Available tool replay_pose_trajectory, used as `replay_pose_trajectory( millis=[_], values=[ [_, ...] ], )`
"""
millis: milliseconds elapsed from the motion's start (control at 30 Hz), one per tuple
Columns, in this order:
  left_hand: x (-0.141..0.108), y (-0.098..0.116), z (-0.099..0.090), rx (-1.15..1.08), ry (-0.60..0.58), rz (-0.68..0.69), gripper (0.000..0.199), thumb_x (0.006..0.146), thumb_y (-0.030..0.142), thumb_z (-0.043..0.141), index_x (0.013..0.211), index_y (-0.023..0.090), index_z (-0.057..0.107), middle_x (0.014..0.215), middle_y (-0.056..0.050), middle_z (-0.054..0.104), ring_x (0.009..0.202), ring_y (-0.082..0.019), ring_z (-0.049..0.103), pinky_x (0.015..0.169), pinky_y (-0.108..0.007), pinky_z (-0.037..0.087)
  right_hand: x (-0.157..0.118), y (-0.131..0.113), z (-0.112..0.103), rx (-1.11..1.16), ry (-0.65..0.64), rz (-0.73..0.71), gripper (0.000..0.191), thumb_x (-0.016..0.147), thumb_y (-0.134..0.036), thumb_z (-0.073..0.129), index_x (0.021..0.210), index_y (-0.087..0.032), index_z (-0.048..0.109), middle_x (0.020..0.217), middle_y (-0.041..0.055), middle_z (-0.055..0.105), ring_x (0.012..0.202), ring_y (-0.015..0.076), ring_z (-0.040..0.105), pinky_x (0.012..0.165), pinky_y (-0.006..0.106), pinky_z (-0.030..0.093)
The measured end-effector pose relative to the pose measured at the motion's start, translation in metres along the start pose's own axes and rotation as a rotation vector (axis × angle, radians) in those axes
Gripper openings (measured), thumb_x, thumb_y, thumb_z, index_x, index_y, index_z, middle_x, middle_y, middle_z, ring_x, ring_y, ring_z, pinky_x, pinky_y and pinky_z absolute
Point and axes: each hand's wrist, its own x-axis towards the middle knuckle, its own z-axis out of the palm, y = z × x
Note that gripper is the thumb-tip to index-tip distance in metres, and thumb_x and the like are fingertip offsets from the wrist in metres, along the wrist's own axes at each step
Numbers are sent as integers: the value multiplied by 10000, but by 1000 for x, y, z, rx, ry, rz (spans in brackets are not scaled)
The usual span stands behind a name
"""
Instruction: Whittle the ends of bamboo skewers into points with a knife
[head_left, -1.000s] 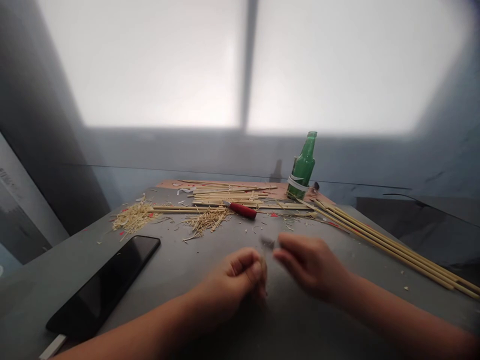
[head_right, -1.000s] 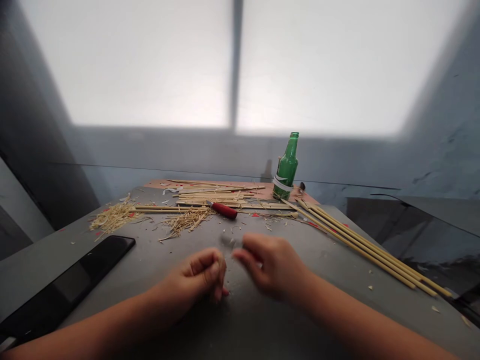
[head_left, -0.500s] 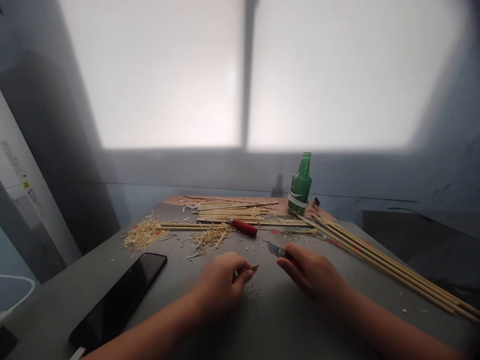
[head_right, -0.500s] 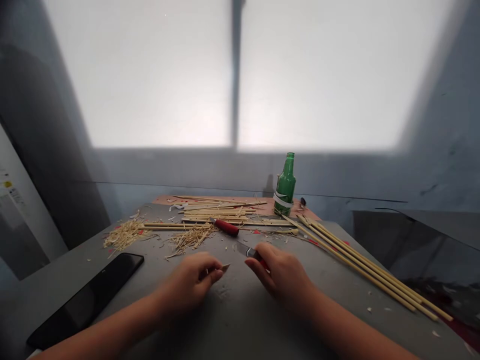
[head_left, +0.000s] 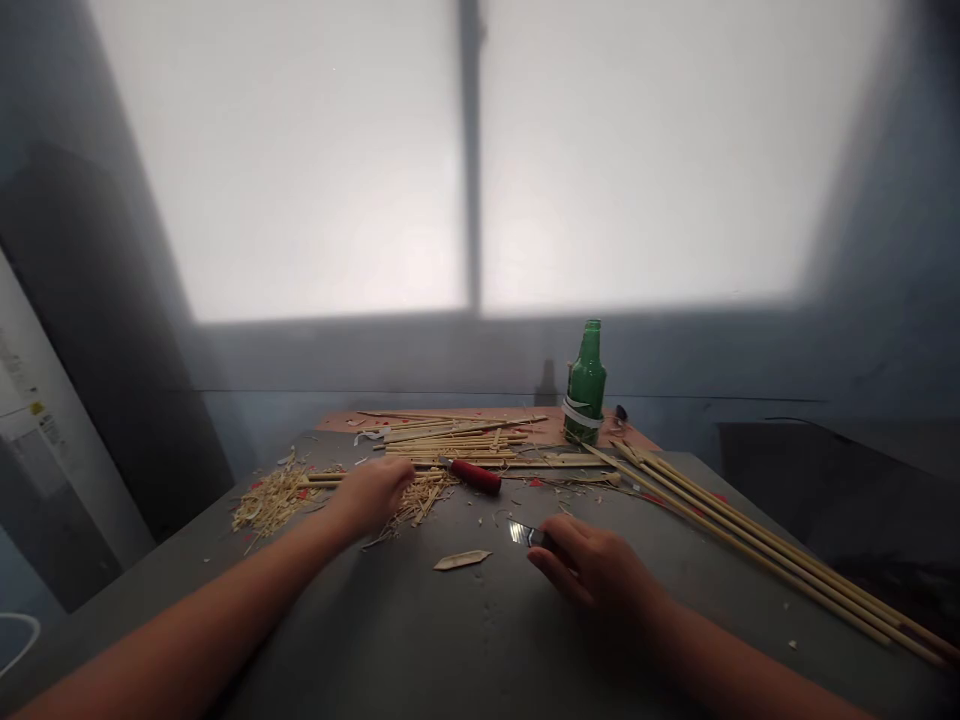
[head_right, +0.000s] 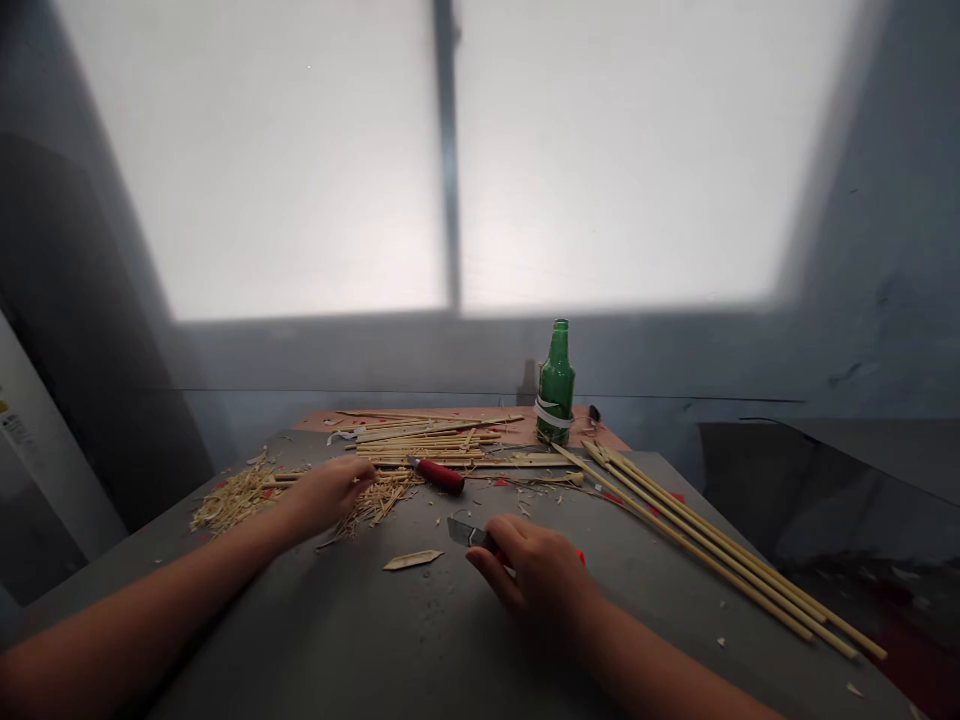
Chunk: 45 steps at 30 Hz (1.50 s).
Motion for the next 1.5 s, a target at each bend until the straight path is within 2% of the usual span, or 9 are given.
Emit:
replay_pose_trajectory(
  millis=[233,333,500,600,833,1067,1200,1333,1500],
  values=[
    [6,-65,-12,228,-101,48,330,982,357,625,1265,188,608,1292,-98,621,1076,-251,647,900,-459,571,0,0,0,50,-35,-9,573,1048,-598,229,793,-205,558,645,10,580,518,142,487,520,261,343],
    [5,-69,-4,280,-94,67,331,983,348,625,1269,182,606,1240,-88,643,1034,-247,661,868,-442,580,2,-1,-2,71,-49,-8,559,1049,-591,245,796,-205,561,646,13,582,527,148,500,528,264,351],
    [6,-69,5,376,8,118,570,916,-34,414,1405,226,549,931,-41,733,850,-225,684,747,-294,506,4,-5,-8,101,-78,-10,516,1046,-561,297,808,-200,580,677,29,618,545,152,534,525,258,358],
    [8,-74,5,404,50,176,567,852,-57,439,1337,187,606,936,-70,750,841,-233,686,761,-298,495,3,-6,-11,104,-91,1,509,1040,-562,316,814,-197,589,697,40,636,552,157,542,524,264,346],
    [10,-82,-21,453,137,318,405,893,8,438,1126,194,712,1056,-127,750,1024,-272,662,961,-418,486,4,-5,-10,113,-91,6,528,1037,-574,304,824,-193,601,704,52,654,561,159,541,539,273,345],
    [10,-85,-54,439,187,376,542,866,-18,364,1193,247,705,1168,-95,737,1094,-251,645,985,-412,493,3,-6,-10,104,-78,13,462,1031,-546,355,852,-203,606,722,48,672,571,166,570,539,272,351],
    [5,-89,-70,349,190,280,579,853,-26,351,1225,254,696,1185,-106,723,1106,-266,634,992,-435,477,3,-5,-9,104,-85,10,477,1028,-560,343,853,-202,606,720,49,667,554,165,556,532,274,345],
    [4,-85,-80,195,208,28,389,967,106,386,1222,198,665,1184,-137,687,1022,-285,648,882,-455,527,4,-5,-9,104,-82,9,475,1032,-550,343,854,-196,603,717,47,666,555,159,555,528,269,348],
    [15,-49,-75,-146,142,-321,352,976,361,635,1272,174,600,1275,-96,625,1067,-257,651,888,-462,574,3,-6,-7,107,-50,-13,409,1012,-527,392,867,-198,589,708,43,669,549,157,568,529,264,390]
  ],
)
